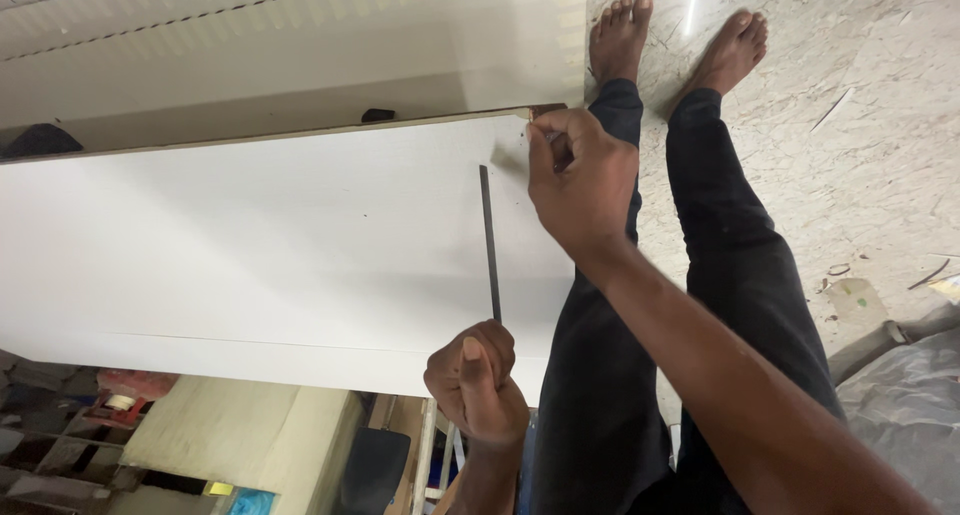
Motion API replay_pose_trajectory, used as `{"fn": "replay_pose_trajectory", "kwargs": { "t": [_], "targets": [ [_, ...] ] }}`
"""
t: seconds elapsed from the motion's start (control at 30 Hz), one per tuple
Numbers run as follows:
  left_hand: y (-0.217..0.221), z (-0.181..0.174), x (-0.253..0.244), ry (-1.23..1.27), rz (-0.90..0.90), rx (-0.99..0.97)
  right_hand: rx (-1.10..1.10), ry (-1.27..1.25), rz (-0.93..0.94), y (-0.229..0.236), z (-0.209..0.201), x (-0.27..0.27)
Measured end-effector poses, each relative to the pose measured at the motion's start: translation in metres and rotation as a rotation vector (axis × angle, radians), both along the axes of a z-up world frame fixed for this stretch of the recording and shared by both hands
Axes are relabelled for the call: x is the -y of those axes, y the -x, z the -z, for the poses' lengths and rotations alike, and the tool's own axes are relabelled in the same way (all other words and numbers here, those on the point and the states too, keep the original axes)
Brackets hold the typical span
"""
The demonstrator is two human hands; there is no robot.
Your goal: The person uses a metal scraper to remove material from the edge of a white cabinet door. They repeatedly scrape along the edge and corner, occasionally adjusting their grip and position to reach different sections of the edge.
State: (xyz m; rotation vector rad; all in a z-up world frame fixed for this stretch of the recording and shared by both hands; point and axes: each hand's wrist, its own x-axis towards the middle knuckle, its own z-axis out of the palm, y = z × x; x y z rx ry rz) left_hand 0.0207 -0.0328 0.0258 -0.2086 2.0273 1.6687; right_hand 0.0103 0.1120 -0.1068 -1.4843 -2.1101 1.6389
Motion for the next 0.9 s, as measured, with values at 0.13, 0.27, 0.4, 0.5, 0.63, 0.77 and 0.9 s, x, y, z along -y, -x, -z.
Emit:
{"fn": "replay_pose_trajectory", "kwargs": {
  "t": [0.13, 0.27, 0.4, 0.5, 0.63, 0.77, 0.9],
  "targets": [
    [0.001, 0.000, 0.002, 0.018, -0.004, 0.002, -0.039, 0.015, -0.077, -0.004, -0.001, -0.010],
    [0.000, 0.001, 0.003, 0.008, -0.010, -0.017, -0.069, 0.053, 0.057, -0.007, -0.005, -0.018],
    [-0.001, 0.004, 0.001, -0.013, 0.012, -0.024, 0.028, 0.060, 0.038, -0.006, -0.009, -0.018],
    [-0.002, 0.004, -0.001, -0.021, 0.019, -0.022, 0.001, 0.027, -0.042, -0.001, -0.009, -0.013],
    [-0.003, 0.003, -0.001, -0.011, 0.023, -0.030, -0.020, -0.025, -0.044, 0.004, -0.003, -0.011],
    [-0.002, 0.005, 0.002, -0.014, 0.037, -0.047, -0.071, 0.032, -0.089, 0.001, 0.007, -0.016],
    [-0.003, 0.007, 0.004, 0.004, 0.043, -0.025, -0.098, -0.017, -0.108, -0.003, 0.016, -0.031]
  ]
}}
